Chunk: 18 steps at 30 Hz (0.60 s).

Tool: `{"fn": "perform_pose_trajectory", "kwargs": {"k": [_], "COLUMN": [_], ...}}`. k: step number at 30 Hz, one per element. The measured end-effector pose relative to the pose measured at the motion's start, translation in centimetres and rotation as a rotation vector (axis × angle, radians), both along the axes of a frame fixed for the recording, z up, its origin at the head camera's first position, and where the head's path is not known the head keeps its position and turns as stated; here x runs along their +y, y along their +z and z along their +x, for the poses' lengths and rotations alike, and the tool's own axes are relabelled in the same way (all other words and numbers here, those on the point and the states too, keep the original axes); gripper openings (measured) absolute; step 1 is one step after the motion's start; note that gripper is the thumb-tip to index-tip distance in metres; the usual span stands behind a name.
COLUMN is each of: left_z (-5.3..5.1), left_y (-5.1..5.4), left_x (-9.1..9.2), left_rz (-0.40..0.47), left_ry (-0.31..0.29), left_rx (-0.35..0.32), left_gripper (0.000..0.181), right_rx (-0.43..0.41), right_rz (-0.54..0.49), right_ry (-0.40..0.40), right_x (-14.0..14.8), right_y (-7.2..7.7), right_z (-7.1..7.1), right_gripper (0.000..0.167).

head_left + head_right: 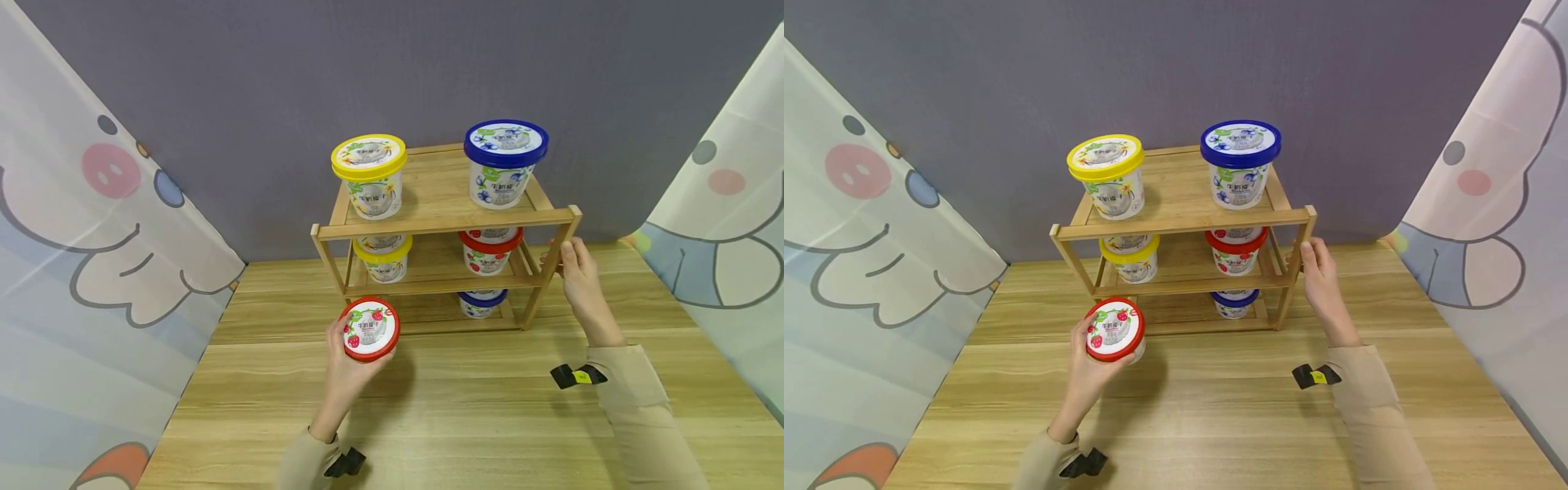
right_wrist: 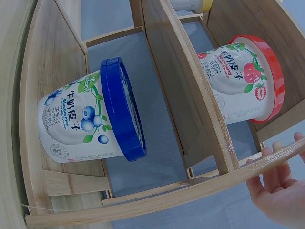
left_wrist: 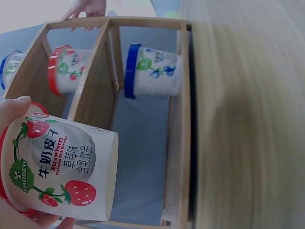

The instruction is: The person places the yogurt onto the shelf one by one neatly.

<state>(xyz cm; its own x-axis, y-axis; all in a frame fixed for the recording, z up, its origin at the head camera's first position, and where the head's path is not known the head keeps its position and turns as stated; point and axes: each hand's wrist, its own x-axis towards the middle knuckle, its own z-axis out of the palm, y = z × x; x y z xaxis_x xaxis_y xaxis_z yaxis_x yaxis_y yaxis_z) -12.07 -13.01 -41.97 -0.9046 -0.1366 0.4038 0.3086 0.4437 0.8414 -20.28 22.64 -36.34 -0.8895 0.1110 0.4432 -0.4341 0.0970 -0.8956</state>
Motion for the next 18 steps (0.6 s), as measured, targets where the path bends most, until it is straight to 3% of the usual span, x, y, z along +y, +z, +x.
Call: {"fn": "perform_pose_trajectory", "kwargs": {"k": [4, 11, 18], "left_z": [-0.3, -1.0, -2.0], "left_y": [-0.6, -1.4, -2.4], "left_x": [0.6, 1.4, 2.0], "left_rz": [0.015, 0.054, 0.046], "left_ry": [-0.003, -0.018, -0.027], "left_rx": [-0.019, -0.109, -0.130], "left_gripper": [0.086, 0.086, 0.087], "right_rx": [-0.005, -0.007, -0.011], "right_rz": [0.005, 0.023, 0.023], "right_ry": [0.000, 0.010, 0.013], "right_x": [0.0, 0.1, 0.1], "right_y": [0.0, 0.0, 0.0], "right_z": [0.0, -0.1, -0.1], "right_gripper": [0.026, 0.019, 0.020]}}
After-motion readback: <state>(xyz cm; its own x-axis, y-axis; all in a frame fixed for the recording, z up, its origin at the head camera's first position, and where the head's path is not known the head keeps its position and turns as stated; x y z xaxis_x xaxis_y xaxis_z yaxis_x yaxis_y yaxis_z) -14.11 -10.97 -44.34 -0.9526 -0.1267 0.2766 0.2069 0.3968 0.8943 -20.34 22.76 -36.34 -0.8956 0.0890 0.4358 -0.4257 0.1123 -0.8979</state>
